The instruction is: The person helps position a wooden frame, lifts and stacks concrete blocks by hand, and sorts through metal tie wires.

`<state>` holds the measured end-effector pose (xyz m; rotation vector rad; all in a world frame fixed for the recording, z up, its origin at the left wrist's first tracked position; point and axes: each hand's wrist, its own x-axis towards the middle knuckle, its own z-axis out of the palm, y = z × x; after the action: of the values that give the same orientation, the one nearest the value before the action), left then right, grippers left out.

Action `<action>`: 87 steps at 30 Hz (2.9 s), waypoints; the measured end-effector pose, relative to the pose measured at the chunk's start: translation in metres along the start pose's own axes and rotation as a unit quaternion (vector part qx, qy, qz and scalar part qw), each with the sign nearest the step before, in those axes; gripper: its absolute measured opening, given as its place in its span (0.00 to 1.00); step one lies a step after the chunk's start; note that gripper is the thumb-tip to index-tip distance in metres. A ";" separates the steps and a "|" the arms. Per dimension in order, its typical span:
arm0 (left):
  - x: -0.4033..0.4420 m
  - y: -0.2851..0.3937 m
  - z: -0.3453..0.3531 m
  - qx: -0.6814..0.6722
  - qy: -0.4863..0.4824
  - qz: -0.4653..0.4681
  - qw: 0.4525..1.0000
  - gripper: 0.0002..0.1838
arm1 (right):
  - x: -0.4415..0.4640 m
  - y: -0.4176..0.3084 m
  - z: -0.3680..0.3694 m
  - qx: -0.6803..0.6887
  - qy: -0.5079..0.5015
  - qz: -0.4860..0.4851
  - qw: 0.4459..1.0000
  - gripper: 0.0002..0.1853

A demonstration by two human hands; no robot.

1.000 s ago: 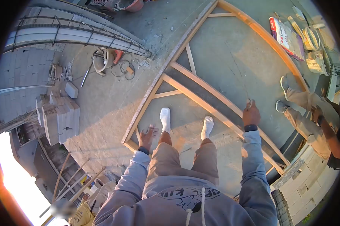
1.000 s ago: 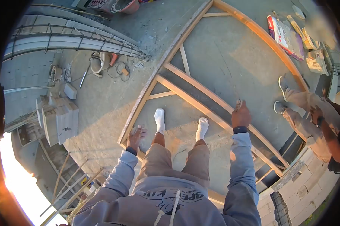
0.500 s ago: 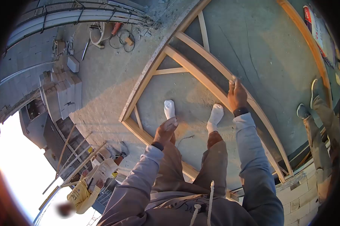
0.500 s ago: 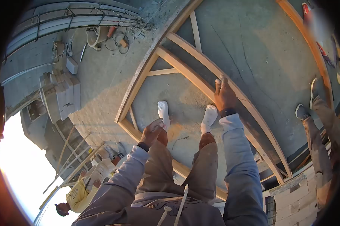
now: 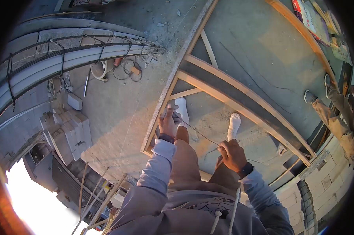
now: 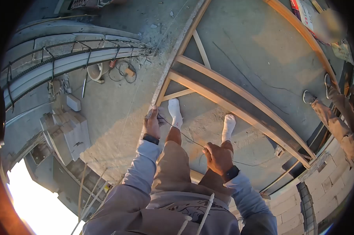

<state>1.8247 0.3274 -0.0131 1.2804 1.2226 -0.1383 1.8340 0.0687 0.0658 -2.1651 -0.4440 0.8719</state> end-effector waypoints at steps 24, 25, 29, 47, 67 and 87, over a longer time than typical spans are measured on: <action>-0.053 0.085 -0.041 0.084 -0.167 0.240 0.953 0.17 | -0.069 -0.120 -0.035 -0.074 0.002 -0.075 0.994 0.06; -0.052 0.090 -0.046 0.092 -0.144 0.318 0.933 0.17 | -0.083 -0.114 -0.052 -0.072 0.033 -0.097 0.992 0.08; -0.146 0.144 -0.021 -0.088 -0.096 0.129 0.983 0.14 | -0.093 -0.134 -0.069 -0.093 0.171 -0.163 0.967 0.19; -0.286 0.152 -0.052 0.210 -0.299 0.444 0.818 0.15 | -0.107 -0.160 -0.202 -0.358 0.233 -0.428 0.796 0.07; -0.182 0.132 -0.103 -0.389 -0.138 0.092 0.906 0.26 | -0.079 -0.168 -0.003 -0.149 0.020 -0.106 0.983 0.11; -0.093 0.207 -0.151 -0.323 -0.328 -0.028 0.887 0.28 | 0.011 -0.228 -0.059 -0.006 -0.071 -0.042 0.997 0.11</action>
<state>1.8332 0.4713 0.2185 0.5307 0.6223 -0.1696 1.8740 0.1950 0.2609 -2.0876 -0.6088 0.9814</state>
